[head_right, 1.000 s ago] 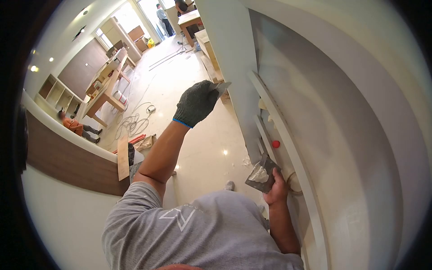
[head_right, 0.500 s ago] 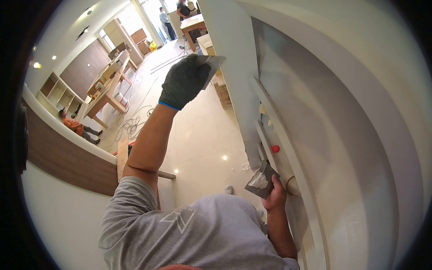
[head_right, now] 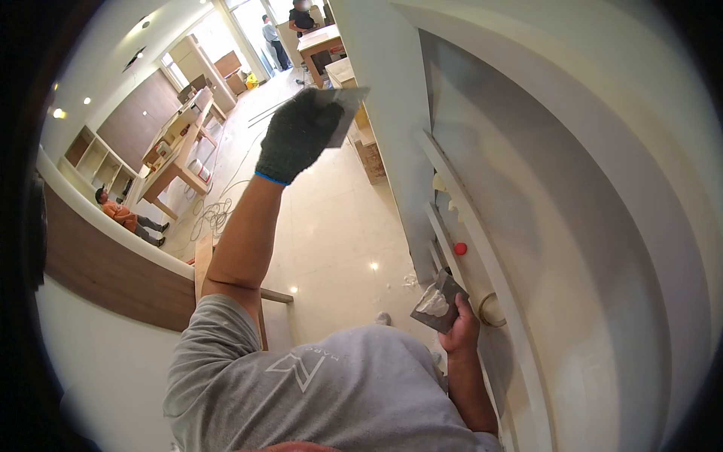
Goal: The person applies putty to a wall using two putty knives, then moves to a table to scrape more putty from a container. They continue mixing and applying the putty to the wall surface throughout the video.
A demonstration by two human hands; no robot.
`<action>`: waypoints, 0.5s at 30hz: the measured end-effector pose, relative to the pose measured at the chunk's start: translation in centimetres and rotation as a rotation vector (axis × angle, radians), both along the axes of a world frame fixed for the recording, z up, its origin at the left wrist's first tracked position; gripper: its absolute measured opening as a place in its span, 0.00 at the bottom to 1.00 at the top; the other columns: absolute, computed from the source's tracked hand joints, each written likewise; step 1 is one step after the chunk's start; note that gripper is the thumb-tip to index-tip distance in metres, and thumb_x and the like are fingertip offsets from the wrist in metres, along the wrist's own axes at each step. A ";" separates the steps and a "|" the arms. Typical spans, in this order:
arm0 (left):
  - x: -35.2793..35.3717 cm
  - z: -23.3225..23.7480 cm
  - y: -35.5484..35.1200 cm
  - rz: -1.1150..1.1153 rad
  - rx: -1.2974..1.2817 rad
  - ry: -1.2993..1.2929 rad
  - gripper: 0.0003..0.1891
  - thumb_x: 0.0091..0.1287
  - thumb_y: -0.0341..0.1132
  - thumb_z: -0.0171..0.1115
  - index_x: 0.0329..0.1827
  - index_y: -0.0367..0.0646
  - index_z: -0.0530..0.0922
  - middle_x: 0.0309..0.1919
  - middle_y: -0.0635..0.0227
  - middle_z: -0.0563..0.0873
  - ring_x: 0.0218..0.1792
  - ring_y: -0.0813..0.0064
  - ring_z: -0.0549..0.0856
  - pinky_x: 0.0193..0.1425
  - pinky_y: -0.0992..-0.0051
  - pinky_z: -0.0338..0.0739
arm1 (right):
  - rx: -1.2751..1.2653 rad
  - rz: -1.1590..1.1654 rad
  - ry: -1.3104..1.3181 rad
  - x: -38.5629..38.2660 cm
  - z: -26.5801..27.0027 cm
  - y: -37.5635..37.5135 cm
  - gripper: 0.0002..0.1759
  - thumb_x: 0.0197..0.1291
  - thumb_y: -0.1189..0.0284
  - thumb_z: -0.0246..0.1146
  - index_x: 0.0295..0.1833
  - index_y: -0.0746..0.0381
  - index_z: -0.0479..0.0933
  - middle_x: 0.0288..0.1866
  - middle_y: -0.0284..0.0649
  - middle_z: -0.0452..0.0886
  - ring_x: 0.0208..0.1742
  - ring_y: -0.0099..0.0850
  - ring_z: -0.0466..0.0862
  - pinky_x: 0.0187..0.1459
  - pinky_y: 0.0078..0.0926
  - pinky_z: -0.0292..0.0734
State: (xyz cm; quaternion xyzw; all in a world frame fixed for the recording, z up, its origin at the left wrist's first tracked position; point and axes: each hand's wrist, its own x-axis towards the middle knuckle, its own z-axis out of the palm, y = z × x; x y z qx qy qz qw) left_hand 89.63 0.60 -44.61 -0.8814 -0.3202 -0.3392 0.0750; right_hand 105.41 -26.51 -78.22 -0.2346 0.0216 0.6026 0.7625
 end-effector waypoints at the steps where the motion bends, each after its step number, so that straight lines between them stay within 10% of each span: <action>1: 0.0 -0.9 0.1 0.005 0.000 0.016 0.16 0.68 0.45 0.59 0.44 0.39 0.79 0.33 0.51 0.86 0.37 0.50 0.85 0.44 0.60 0.80 | -0.001 0.003 0.013 0.1 -0.1 0.0 0.21 0.72 0.65 0.52 0.64 0.66 0.71 0.61 0.43 0.79 0.61 0.37 0.79 0.66 0.38 0.70; 5: 0.0 -3.2 -0.7 0.084 -0.130 0.045 0.15 0.68 0.44 0.59 0.43 0.40 0.79 0.32 0.50 0.85 0.38 0.51 0.86 0.42 0.60 0.80 | -0.004 0.010 0.012 0.1 -0.1 0.1 0.21 0.72 0.64 0.53 0.63 0.65 0.72 0.60 0.42 0.80 0.60 0.37 0.80 0.65 0.38 0.71; 9: -0.1 -3.7 1.3 0.057 0.280 0.298 0.15 0.69 0.44 0.59 0.43 0.39 0.79 0.32 0.51 0.86 0.37 0.52 0.86 0.42 0.60 0.80 | -0.023 0.026 0.015 0.1 -0.1 -0.1 0.20 0.72 0.63 0.53 0.62 0.63 0.74 0.57 0.40 0.82 0.58 0.36 0.81 0.64 0.39 0.72; 12: 0.2 -1.5 -1.2 0.149 -0.197 -0.075 0.14 0.68 0.43 0.59 0.45 0.42 0.80 0.37 0.53 0.86 0.39 0.53 0.86 0.44 0.62 0.80 | -0.024 0.025 0.009 0.3 0.1 0.1 0.20 0.72 0.63 0.53 0.62 0.63 0.74 0.58 0.40 0.82 0.59 0.36 0.81 0.64 0.38 0.71; 15: 0.4 -3.1 -0.9 0.004 -0.036 0.065 0.14 0.69 0.43 0.58 0.46 0.42 0.80 0.38 0.54 0.86 0.40 0.55 0.86 0.45 0.62 0.80 | -0.009 0.029 0.006 0.1 0.5 0.1 0.20 0.72 0.63 0.53 0.62 0.63 0.74 0.58 0.40 0.82 0.59 0.36 0.81 0.65 0.38 0.71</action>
